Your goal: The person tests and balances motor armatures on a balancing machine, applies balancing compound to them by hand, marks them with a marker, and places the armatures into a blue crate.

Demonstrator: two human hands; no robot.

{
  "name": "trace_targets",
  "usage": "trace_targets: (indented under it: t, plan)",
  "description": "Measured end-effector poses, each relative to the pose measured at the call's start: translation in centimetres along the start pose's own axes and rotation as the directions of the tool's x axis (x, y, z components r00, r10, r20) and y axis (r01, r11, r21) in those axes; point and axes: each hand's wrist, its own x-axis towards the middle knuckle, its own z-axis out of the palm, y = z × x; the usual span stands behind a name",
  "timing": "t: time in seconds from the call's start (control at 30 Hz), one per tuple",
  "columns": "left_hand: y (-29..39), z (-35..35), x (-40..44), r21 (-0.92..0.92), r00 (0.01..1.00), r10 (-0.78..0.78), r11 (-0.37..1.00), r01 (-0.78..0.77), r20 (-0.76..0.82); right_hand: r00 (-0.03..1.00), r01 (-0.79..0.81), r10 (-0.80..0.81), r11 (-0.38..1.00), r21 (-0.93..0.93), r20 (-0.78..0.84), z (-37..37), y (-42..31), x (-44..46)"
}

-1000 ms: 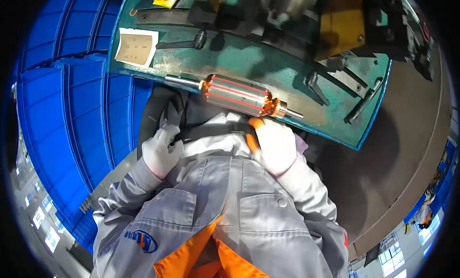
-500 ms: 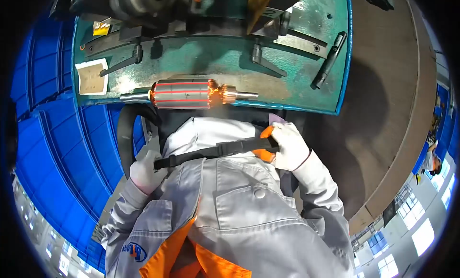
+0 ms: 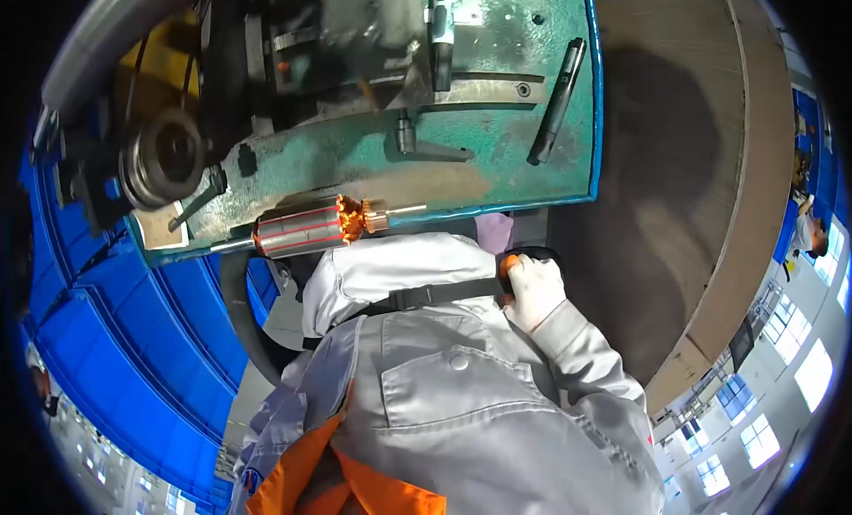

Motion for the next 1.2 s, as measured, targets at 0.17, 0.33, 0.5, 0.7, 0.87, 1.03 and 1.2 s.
trace_targets:
  t: [0.17,0.33,0.5,0.7,0.87,1.03,1.2]
  plan:
    - [1.5,-2.7,3.3,0.001,1.000,0.009,1.000,-0.009,0.006,0.915,-0.253,0.238,0.967,0.003,0.327,0.8,-0.7,-1.6]
    - [5.3,-6.6,4.6,-0.021,0.999,-0.021,1.000,0.020,-0.041,0.640,-0.378,0.388,0.910,-0.168,0.663,-5.1,-3.8,0.3]
    - [5.8,-7.3,4.5,-0.054,0.996,-0.037,0.998,0.033,-0.076,0.534,-0.458,0.458,0.863,-0.212,0.711,-3.2,-3.9,-1.1]
    - [6.0,-8.0,4.6,-0.087,0.988,-0.011,0.996,-0.002,-0.154,0.458,-0.403,0.370,0.897,-0.183,0.808,0.9,-3.4,-4.6]
    - [5.8,-8.2,3.7,-0.139,0.973,-0.008,0.990,-0.025,-0.233,0.614,-0.291,0.331,0.939,-0.185,0.716,-5.2,-2.2,-5.9]
    - [6.4,-9.4,3.4,-0.166,0.961,-0.005,0.985,-0.042,-0.275,0.694,-0.354,0.273,0.935,-0.014,0.666,-5.5,-1.8,-5.9]
    - [7.3,-11.9,4.7,-0.186,0.952,0.000,0.981,-0.060,-0.305,0.718,-0.382,0.241,0.921,0.081,0.653,-6.6,-1.1,-4.8]
